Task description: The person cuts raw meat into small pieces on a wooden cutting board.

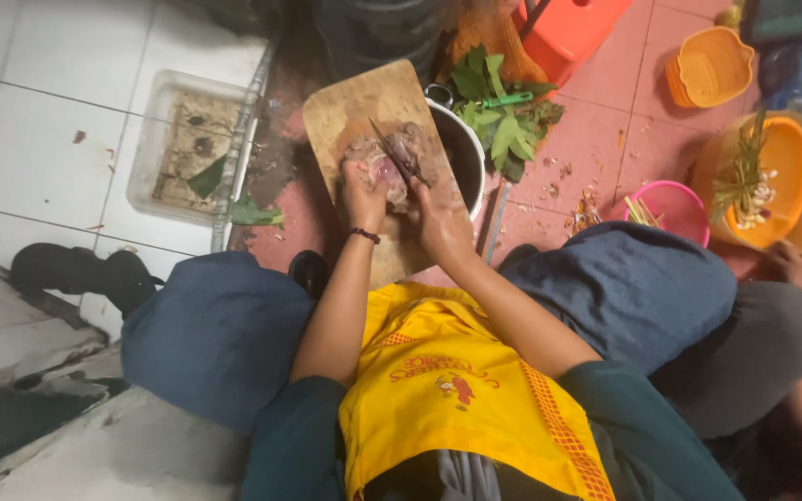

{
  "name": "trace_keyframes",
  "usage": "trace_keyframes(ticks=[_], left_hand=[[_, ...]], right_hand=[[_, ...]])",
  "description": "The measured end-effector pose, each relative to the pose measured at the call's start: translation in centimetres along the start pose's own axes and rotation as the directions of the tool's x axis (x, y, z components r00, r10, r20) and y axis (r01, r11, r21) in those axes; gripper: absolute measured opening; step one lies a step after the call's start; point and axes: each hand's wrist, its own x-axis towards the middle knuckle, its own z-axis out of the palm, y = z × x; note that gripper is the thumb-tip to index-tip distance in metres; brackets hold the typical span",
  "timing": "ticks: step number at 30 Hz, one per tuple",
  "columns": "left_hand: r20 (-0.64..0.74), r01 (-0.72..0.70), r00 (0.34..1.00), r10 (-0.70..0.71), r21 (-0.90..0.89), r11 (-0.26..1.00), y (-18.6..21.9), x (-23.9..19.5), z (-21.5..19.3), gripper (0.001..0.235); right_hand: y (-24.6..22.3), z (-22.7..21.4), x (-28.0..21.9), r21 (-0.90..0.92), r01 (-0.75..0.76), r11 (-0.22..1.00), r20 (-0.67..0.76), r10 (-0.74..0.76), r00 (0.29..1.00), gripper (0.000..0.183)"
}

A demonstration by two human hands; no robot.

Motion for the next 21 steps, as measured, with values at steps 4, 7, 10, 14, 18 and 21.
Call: trace_keyframes(ticks=[4, 7, 10, 14, 18, 21], left_hand=[[-0.035, 0.026, 0.999, -0.026, 0.004, 1.000, -1.3, 0.5, -0.6, 0.041], [-0.034, 0.071, 0.997, -0.073, -0.038, 0.997, -2.4, 0.5, -0.8, 0.039], [-0.027, 0.025, 0.999, -0.026, -0.041, 0.999, -0.7, 0.6, -1.5, 0.037], [0.054, -0.238, 0.971, 0.233, 0.313, 0.919, 5.4, 0.2, -3.3, 0.034], [0.231, -0.489, 0.868, 0.439, 0.250, 0.836, 6.3, 0.3, -2.6, 0.025], [0.279, -0.428, 0.890, 0.361, 0.234, 0.873, 8.0, 0.1, -3.3, 0.046]], right_hand=[[1.9, -1.7, -4.7, 0.130, 0.022, 0.991, 0.119, -0.038, 0.992, 0.059], [1.3, -6.0, -9.3, 0.024, -0.102, 0.994, 0.327, 0.089, 0.941, 0.060], [0.7, -9.5, -10.7, 0.084, -0.127, 0.988, 0.317, 0.094, 0.944, 0.062], [1.4, -10.1, -9.9, 0.095, -0.127, 0.987, 0.210, 0.104, 0.972, 0.053], [1.5, -10.7, -8.9, 0.170, -0.090, 0.981, 0.077, 0.077, 0.994, 0.064], [0.7, -12.1, -9.1, 0.183, -0.026, 0.983, 0.016, 0.024, 1.000, 0.059]])
